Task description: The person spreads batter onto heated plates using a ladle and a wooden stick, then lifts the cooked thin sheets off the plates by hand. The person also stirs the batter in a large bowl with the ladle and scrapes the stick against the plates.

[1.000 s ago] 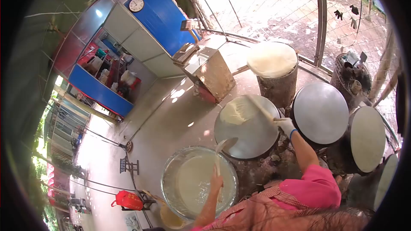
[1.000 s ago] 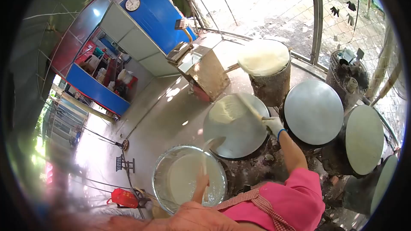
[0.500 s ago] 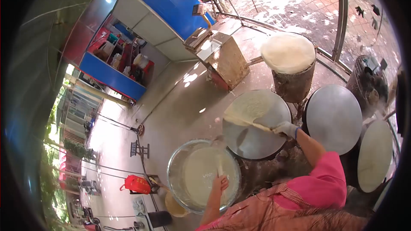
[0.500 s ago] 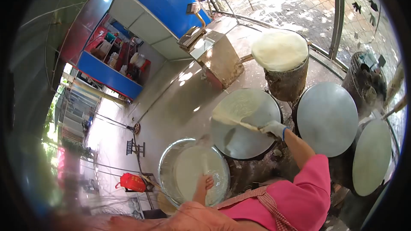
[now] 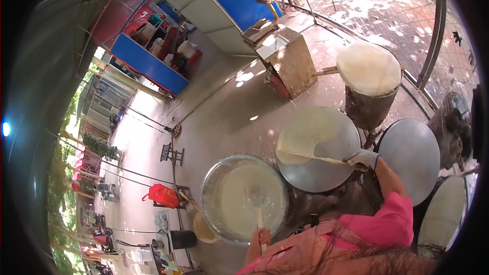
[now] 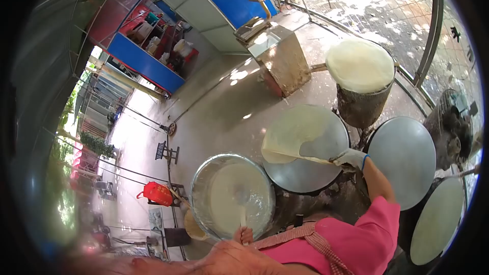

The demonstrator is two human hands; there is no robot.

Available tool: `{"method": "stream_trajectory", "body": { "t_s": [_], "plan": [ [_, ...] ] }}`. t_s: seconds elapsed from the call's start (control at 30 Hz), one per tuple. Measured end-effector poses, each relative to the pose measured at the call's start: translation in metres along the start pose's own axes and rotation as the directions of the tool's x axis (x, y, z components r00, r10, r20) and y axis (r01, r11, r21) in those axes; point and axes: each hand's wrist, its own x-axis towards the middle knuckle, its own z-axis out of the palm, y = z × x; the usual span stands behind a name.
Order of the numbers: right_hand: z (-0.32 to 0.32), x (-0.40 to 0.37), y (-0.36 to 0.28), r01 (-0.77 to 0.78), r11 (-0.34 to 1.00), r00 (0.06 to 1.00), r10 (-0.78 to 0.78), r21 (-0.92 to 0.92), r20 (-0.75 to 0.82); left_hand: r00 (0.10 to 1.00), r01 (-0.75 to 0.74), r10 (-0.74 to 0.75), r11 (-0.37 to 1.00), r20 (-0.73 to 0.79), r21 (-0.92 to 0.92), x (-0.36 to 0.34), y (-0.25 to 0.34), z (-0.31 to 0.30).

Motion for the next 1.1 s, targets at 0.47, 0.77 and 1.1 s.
{"method": "stream_trajectory", "body": {
  "t_s": [0.47, 0.77, 1.1],
  "plan": [
    [-0.034, 0.014, -0.025, -0.018, 0.996, 0.999, 0.020, -0.086, 0.027, 0.990, -0.124, 0.094, 0.933, -0.105, -0.339, -0.042, -0.058, -0.036],
    [-0.025, -0.012, -0.071, -0.169, 0.971, 0.980, 0.184, -0.167, 0.078, 0.849, -0.310, 0.255, 0.950, -0.464, -0.044, -0.052, -0.082, -0.005],
    [-0.032, 0.058, -0.089, -0.008, 0.846, 1.000, 0.004, -0.533, -0.010, 0.965, -0.241, 0.183, 0.901, -0.187, -0.360, -0.069, -0.095, -0.048]
  ]
}}
